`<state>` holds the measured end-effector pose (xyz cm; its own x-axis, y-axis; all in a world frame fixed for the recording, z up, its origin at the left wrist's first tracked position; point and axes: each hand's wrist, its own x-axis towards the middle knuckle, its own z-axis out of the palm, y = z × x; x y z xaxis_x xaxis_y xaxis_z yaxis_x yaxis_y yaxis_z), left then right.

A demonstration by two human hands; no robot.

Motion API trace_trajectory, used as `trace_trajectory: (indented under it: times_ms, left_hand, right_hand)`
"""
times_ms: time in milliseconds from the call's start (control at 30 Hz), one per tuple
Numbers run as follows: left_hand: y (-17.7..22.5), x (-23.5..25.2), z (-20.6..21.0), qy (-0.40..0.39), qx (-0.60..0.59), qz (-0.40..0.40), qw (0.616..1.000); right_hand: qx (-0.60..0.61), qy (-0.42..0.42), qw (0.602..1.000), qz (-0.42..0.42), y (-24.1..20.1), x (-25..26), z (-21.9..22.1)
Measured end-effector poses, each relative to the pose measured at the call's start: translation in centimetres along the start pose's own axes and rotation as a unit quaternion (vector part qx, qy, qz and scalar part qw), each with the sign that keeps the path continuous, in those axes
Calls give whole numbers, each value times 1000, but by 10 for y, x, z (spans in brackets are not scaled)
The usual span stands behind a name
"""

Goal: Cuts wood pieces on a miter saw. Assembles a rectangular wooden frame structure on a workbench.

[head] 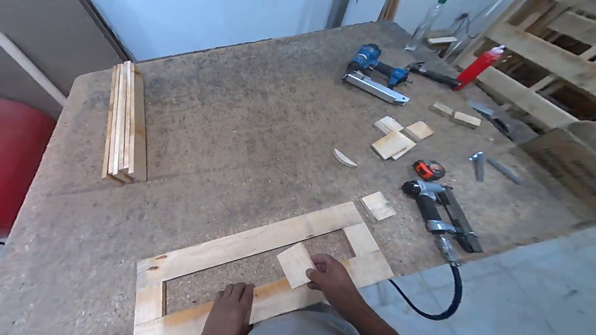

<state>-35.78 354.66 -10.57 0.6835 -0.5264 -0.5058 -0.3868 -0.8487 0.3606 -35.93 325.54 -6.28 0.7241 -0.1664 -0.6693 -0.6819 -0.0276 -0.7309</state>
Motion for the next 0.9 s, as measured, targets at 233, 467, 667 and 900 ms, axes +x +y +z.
trace_trajectory:
  times_ms: [233,467,667,900]
  left_hand:
    - [12,-26,-68,-45,-12,40,998]
    - [-7,-27,-201,-28,-162,51,985]
    - [-33,7,-229,88,-161,-2,983]
    - [-27,46,-240,66,-413,-133,898]
  right_hand:
    - [11,38,983,-177,-52,-52,-15]
    - [-142,138,910,-364,-113,-48,-9]
    - [-315,184,662,-654,-167,19,68]
    - [-441,-33,751,-491,-183,33,90]
